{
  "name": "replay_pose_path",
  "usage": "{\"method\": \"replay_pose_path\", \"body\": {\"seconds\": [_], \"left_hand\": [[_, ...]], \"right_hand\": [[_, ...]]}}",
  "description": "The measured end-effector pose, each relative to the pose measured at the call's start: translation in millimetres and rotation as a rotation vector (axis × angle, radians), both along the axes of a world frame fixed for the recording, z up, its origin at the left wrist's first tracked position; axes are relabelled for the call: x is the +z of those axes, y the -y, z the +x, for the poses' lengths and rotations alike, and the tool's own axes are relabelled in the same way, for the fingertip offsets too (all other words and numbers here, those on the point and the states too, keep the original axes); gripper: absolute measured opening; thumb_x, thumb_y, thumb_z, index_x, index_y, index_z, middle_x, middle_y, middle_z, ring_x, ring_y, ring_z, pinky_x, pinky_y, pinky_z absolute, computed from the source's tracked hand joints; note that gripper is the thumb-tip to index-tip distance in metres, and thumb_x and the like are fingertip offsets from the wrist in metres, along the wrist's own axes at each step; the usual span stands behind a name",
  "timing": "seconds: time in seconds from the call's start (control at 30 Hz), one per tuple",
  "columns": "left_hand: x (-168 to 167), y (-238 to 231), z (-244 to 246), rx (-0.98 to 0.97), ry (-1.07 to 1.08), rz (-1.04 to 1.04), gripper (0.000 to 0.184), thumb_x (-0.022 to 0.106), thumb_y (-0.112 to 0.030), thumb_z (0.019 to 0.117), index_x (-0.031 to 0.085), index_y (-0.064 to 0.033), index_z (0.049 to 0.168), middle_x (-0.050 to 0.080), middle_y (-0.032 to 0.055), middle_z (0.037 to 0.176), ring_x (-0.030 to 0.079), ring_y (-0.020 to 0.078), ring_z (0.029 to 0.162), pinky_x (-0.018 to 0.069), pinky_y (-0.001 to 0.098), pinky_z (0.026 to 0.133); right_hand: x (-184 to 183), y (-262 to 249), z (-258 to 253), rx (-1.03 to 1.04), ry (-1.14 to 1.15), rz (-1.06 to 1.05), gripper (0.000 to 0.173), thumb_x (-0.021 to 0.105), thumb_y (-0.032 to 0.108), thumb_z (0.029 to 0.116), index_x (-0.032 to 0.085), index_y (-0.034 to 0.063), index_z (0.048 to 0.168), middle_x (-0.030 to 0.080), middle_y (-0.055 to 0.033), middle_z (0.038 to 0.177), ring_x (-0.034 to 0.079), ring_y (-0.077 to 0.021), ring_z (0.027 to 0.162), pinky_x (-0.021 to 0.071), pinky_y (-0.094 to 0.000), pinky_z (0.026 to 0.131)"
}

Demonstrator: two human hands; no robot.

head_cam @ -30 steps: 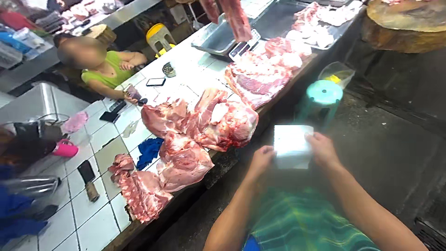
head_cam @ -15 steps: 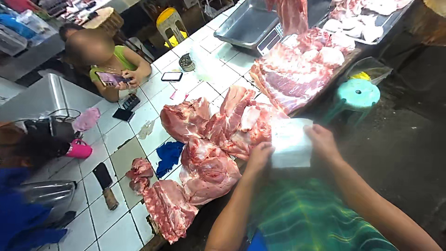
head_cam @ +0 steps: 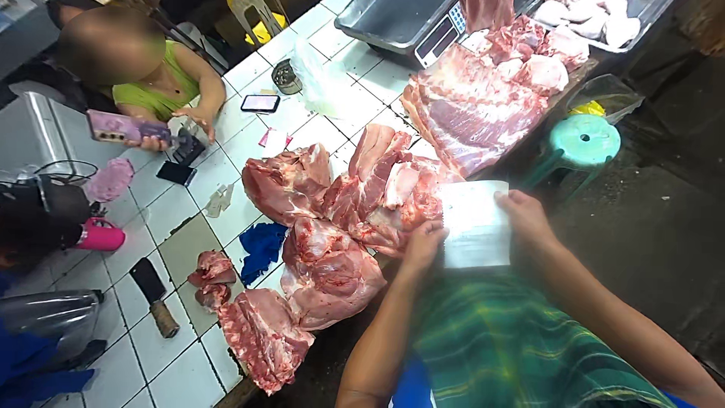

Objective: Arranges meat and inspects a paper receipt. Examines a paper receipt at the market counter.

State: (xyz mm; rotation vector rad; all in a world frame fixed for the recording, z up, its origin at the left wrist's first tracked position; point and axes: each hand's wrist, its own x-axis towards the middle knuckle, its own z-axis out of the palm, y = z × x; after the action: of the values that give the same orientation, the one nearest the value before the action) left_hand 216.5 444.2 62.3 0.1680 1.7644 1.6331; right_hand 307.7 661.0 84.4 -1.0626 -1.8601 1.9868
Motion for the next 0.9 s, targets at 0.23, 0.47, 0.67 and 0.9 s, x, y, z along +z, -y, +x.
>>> {"method": "replay_pose_path", "body": {"seconds": [0.23, 0.47, 0.67, 0.9], "left_hand": [[-7.7, -27.6, 4.8, -0.007, 0.026, 0.081, 0.015, 0.064, -0.011, 0.0989, 0.068, -0.0016, 0.11, 0.069, 0.0092, 0.09, 0.064, 0.0158, 0.076, 0.0563, 0.0333, 0.07], [-11.4, -56.1, 14.9, -0.122, -0.022, 0.162, 0.039, 0.053, -0.039, 0.1061, 0.064, -0.0096, 0.13, 0.071, 0.0092, 0.113, 0.069, 0.0191, 0.098, 0.0584, 0.0419, 0.088], [-14.6, -80.2, 28.1, -0.189, -0.115, 0.113, 0.027, 0.057, -0.034, 0.1054, 0.069, -0.0121, 0.116, 0.07, 0.0052, 0.099, 0.066, 0.0148, 0.084, 0.0582, 0.0371, 0.076], [-22.0, -100.9, 42.8, -0.204, -0.104, 0.042, 0.025, 0.058, -0.028, 0.1056, 0.07, -0.0077, 0.115, 0.072, 0.0062, 0.096, 0.068, 0.0153, 0.085, 0.0583, 0.0378, 0.078]], "right_hand": [[-4.5, -30.3, 11.2, 0.034, -0.003, 0.0, 0.031, 0.063, 0.041, 0.1022, 0.068, 0.0111, 0.109, 0.071, -0.0046, 0.086, 0.068, -0.0145, 0.07, 0.0586, -0.0347, 0.063], [-5.7, -57.1, 40.0, 0.058, -0.044, 0.05, 0.029, 0.061, 0.038, 0.1039, 0.069, 0.011, 0.107, 0.072, -0.0047, 0.087, 0.07, -0.0143, 0.075, 0.0606, -0.0355, 0.069], [-15.4, -69.8, 69.4, 0.005, -0.07, 0.037, 0.028, 0.061, 0.037, 0.1041, 0.07, 0.0113, 0.109, 0.073, -0.0053, 0.089, 0.071, -0.0145, 0.077, 0.0612, -0.0358, 0.071], [-36.3, -77.4, 104.8, -0.022, -0.106, -0.266, 0.032, 0.061, 0.036, 0.1037, 0.068, 0.0078, 0.116, 0.073, -0.0083, 0.1, 0.07, -0.018, 0.09, 0.0602, -0.0406, 0.082]]}}
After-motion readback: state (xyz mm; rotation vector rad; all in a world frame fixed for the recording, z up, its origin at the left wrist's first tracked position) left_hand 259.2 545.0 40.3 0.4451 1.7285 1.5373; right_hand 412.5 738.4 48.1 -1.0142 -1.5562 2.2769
